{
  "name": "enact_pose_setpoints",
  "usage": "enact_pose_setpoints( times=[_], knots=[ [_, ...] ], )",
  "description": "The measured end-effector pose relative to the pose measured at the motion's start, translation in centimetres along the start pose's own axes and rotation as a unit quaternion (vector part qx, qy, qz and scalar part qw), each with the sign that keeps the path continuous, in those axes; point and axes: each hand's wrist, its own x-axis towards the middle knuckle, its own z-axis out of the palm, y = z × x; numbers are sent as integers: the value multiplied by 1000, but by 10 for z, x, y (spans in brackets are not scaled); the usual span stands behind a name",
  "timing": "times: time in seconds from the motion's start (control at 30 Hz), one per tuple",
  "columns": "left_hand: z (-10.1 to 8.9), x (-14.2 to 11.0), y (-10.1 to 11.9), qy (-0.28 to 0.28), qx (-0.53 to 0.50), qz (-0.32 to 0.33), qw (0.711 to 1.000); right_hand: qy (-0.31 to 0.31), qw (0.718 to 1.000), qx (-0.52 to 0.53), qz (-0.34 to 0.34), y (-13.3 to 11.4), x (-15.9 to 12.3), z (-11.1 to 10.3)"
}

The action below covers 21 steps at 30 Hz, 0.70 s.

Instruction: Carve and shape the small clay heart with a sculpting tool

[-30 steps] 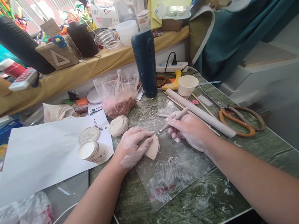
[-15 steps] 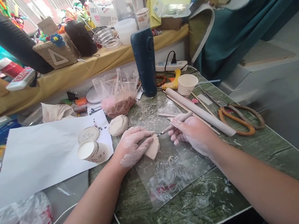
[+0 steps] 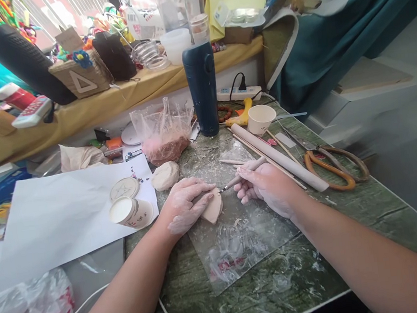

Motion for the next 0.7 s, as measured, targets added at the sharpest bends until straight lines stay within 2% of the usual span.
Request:
enact_pose_setpoints(
  times=[0.7],
  knots=[
    [1,0,1,7,-1,10,1000,8,1000,-9,12,-3,-1,2]
  ],
)
